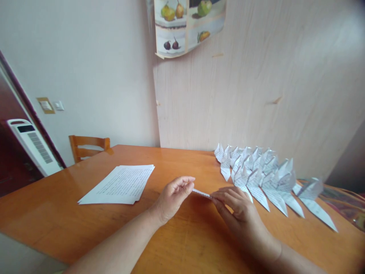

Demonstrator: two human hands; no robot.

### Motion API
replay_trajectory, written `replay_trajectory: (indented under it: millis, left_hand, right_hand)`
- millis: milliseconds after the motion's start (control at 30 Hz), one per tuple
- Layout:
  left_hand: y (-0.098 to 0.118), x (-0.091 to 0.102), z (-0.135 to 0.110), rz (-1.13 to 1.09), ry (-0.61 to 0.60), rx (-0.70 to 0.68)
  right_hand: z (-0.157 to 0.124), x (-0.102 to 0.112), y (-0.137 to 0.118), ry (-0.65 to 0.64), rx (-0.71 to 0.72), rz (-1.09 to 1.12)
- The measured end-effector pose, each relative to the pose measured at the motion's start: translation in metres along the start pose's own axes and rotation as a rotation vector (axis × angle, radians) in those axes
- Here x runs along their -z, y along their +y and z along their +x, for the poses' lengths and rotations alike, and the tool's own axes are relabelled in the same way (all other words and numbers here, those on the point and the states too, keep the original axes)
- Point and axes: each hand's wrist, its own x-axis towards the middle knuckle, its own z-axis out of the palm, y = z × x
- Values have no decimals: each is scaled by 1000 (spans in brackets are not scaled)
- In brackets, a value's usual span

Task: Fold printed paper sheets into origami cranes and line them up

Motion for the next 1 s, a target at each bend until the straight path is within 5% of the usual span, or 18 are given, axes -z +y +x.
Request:
replay_trajectory:
  millis: [200,400,567,1000]
  left_hand:
    - [7,1,-6,316,46,-438]
    - [14,-3,-12,488,69,-575]
    - [16,-9,-18,625,42,-689]
    - [23,-14,-27,719,8,-782]
  right_hand:
    - [0,-4,6,-19,-71,177]
    - [1,1,-8,83,19,45]
    - [1,9,-29,48,108,-25]
    - [2,10,-38,69,130,0]
